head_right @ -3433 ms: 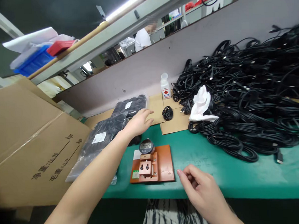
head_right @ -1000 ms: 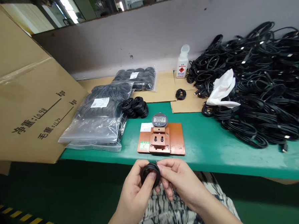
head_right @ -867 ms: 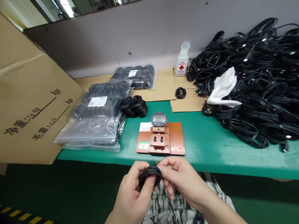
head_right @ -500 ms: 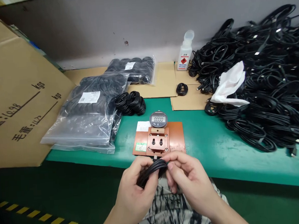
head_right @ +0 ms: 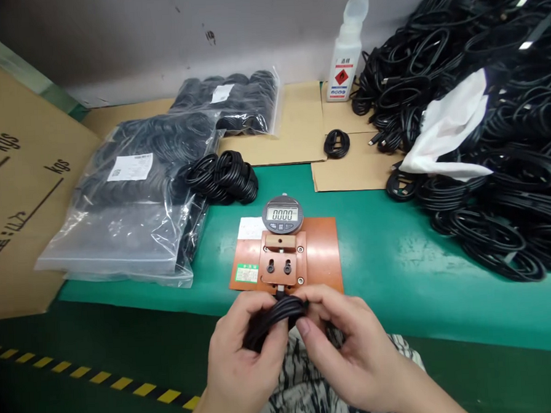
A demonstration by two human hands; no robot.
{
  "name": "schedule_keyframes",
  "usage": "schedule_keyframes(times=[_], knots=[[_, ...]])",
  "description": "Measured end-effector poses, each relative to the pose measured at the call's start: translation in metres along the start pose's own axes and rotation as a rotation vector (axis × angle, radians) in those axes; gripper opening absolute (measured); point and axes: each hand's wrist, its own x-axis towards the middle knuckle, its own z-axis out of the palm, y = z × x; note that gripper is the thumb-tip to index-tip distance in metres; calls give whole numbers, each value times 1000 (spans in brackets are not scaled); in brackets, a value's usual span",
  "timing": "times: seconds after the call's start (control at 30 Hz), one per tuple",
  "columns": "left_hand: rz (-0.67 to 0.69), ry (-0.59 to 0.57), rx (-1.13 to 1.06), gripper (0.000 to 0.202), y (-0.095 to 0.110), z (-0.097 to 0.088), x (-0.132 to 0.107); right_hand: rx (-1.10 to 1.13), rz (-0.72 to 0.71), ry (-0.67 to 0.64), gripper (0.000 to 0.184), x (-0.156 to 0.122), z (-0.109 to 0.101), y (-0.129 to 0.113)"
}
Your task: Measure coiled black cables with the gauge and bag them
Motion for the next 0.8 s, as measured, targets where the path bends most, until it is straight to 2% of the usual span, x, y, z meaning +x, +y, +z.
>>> schedule_keyframes(times=[0.2,0.4,0.8], knots=[[4,17,-24,17,1,-1,2,-50,-20,63,23,0,1,2],[-41,21,-58,14,2,-1,4,-69,-59,54,27,0,3,6],[-56,35,-123,16,5,-1,8,-84,-93,71,22,2,4,6]])
